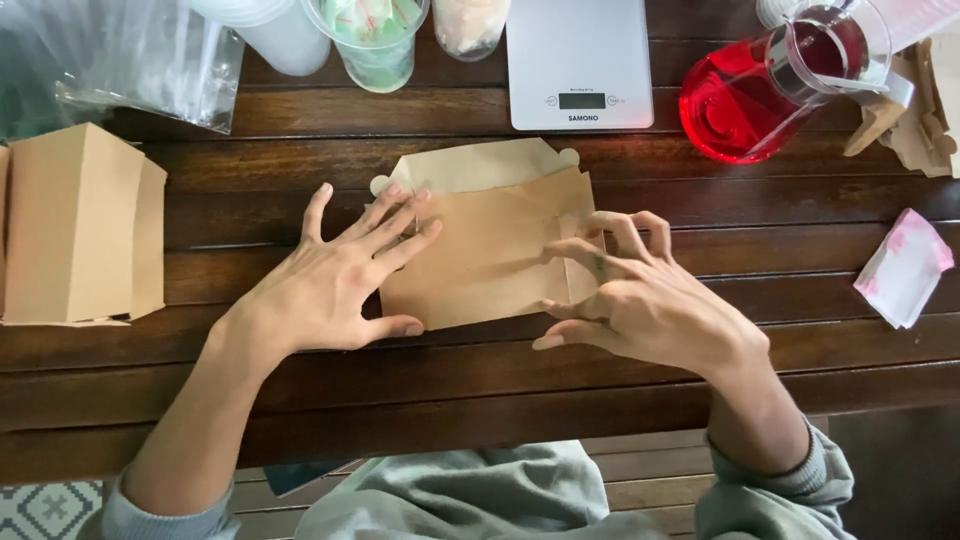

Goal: The person assembles a flat cardboard box by folding and tucking its flaps into place. They then pick up another flat cardboard piece and begin folding its sides to form a second box.

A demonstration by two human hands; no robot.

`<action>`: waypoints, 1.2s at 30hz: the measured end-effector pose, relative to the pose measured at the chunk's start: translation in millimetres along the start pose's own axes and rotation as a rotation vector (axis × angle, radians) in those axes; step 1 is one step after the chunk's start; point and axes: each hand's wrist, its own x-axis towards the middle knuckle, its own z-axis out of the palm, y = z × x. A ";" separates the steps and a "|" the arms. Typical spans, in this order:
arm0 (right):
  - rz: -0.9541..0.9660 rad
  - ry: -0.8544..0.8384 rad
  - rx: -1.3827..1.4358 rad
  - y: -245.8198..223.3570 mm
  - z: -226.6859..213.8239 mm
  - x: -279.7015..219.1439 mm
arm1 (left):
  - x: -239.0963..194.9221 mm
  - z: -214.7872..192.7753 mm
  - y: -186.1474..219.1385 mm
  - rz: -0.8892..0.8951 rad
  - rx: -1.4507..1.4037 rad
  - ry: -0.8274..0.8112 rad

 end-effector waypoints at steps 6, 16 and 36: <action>0.091 -0.062 0.059 6.4 -5.9 -4.9 | -0.9 0.1 -2.1 -0.003 -0.052 -0.015; -0.046 0.043 -0.035 3.8 -0.7 -3.9 | -3.5 -0.8 -7.2 0.032 -0.069 -0.004; -0.326 0.262 -0.020 -38.7 41.9 46.4 | -8.2 13.0 -11.0 0.041 -0.035 0.062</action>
